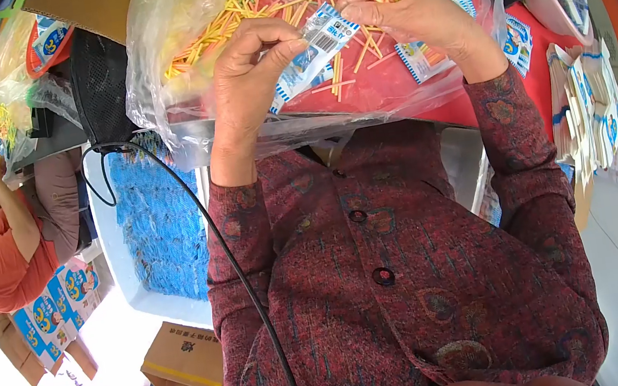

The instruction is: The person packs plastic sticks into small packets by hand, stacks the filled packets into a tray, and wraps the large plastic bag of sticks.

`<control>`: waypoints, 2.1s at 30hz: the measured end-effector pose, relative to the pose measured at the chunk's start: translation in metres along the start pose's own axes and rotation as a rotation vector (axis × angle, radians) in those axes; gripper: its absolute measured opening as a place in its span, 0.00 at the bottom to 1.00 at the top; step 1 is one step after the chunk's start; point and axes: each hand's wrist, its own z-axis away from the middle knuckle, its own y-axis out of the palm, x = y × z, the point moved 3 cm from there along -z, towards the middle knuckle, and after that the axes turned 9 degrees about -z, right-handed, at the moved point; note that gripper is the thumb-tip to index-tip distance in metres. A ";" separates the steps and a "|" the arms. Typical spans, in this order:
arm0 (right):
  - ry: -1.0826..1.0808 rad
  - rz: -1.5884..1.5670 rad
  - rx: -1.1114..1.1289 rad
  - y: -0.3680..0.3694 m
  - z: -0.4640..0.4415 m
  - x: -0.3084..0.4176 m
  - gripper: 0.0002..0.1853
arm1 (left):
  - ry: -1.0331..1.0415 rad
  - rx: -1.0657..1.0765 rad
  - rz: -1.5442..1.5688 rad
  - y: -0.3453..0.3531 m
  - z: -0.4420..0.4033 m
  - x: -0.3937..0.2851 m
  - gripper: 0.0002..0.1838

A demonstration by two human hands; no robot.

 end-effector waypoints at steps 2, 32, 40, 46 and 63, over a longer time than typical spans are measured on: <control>0.017 0.115 -0.026 0.003 0.003 0.004 0.14 | -0.003 0.022 -0.016 0.000 -0.001 -0.001 0.06; -0.234 0.422 0.055 0.025 0.010 -0.019 0.13 | 0.240 0.117 -0.579 0.004 -0.002 -0.024 0.05; -0.140 0.003 0.222 -0.006 0.000 -0.007 0.14 | 0.057 -0.035 -0.202 0.006 0.008 -0.003 0.05; -0.387 -1.041 0.049 0.016 0.019 0.031 0.18 | -0.114 -0.065 0.291 0.017 0.012 0.012 0.05; -0.675 -0.912 -0.207 0.056 0.010 0.042 0.20 | -0.071 -0.076 0.263 0.028 0.017 0.014 0.04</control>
